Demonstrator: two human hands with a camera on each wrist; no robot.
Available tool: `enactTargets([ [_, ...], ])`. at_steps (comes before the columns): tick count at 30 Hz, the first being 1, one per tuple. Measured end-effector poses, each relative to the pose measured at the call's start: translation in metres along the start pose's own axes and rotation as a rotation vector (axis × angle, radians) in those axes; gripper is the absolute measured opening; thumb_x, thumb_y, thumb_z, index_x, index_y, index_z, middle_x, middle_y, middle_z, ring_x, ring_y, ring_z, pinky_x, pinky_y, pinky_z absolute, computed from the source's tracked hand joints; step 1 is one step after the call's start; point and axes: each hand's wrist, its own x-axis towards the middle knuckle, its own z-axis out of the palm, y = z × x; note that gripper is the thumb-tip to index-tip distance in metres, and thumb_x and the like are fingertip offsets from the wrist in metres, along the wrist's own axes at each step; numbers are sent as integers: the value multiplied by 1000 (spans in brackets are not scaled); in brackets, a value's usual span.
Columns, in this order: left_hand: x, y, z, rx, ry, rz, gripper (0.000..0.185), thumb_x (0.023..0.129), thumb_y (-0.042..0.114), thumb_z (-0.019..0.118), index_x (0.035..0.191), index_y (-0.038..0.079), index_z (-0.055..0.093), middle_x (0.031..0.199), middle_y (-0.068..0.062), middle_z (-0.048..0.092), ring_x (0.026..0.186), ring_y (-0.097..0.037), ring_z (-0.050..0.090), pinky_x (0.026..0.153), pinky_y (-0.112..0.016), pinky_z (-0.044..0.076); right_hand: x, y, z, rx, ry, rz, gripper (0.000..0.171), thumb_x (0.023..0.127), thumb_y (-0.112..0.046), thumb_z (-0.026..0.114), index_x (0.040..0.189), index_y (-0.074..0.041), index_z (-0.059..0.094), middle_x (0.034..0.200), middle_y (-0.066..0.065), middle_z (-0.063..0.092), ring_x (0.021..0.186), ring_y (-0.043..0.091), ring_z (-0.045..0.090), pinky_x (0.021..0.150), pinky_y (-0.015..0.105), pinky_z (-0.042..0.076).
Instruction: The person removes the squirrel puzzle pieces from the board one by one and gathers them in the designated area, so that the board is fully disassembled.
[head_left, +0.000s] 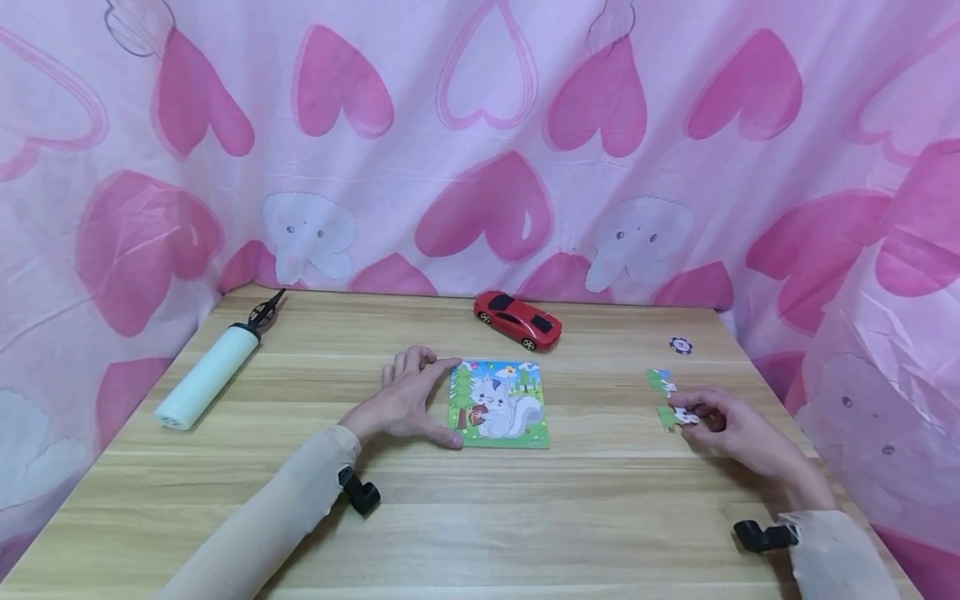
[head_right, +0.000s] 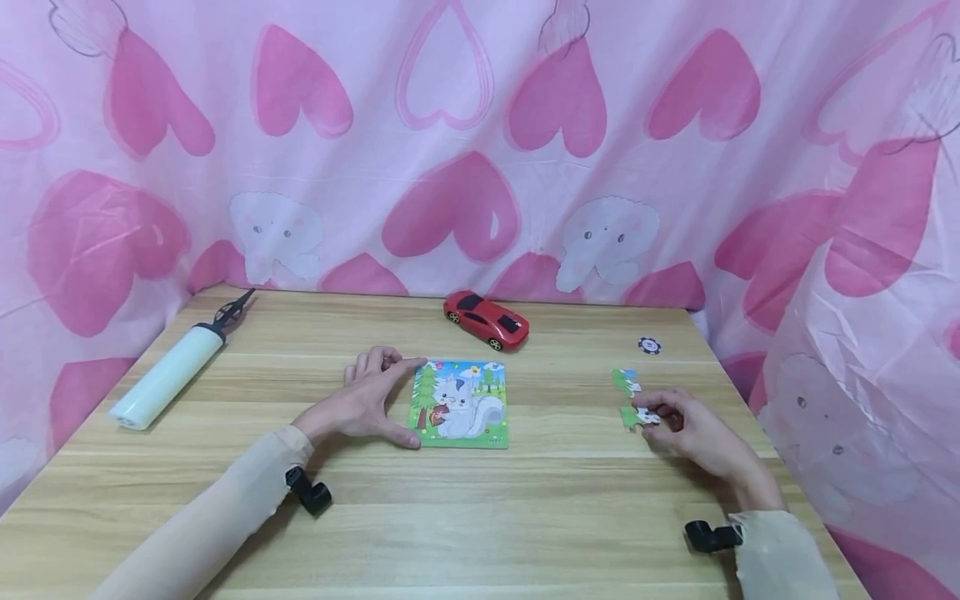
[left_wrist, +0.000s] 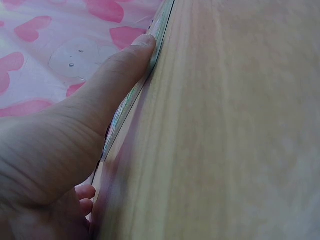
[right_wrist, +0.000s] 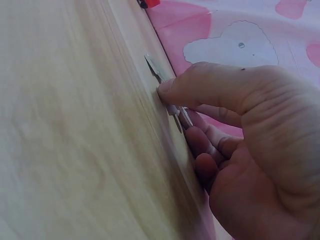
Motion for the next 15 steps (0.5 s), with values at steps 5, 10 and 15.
enactTargets([
  [5, -1, 0, 0, -4, 5, 2, 134, 65, 71, 101, 174, 22, 40, 158, -16, 35, 135, -36, 30, 98, -46, 26, 1, 1, 1, -8, -5, 33, 43, 100, -8, 83, 141, -7, 73, 123, 9, 67, 101, 9, 57, 82, 23, 47],
  [10, -1, 0, 0, -4, 7, -1, 135, 65, 71, 101, 174, 22, 40, 158, -16, 35, 136, -36, 30, 98, -46, 26, 1, 2, 2, -8, -9, 62, 44, 100, -9, 83, 142, -6, 72, 124, 9, 66, 101, 9, 56, 82, 23, 47],
  [15, 0, 0, 0, 4, -2, -2, 137, 64, 73, 100, 175, 24, 38, 160, -15, 34, 136, -35, 30, 101, -47, 26, 1, 3, 1, -26, -18, 79, 45, 100, -10, 83, 144, -8, 71, 128, 10, 65, 103, 10, 56, 83, 23, 47],
])
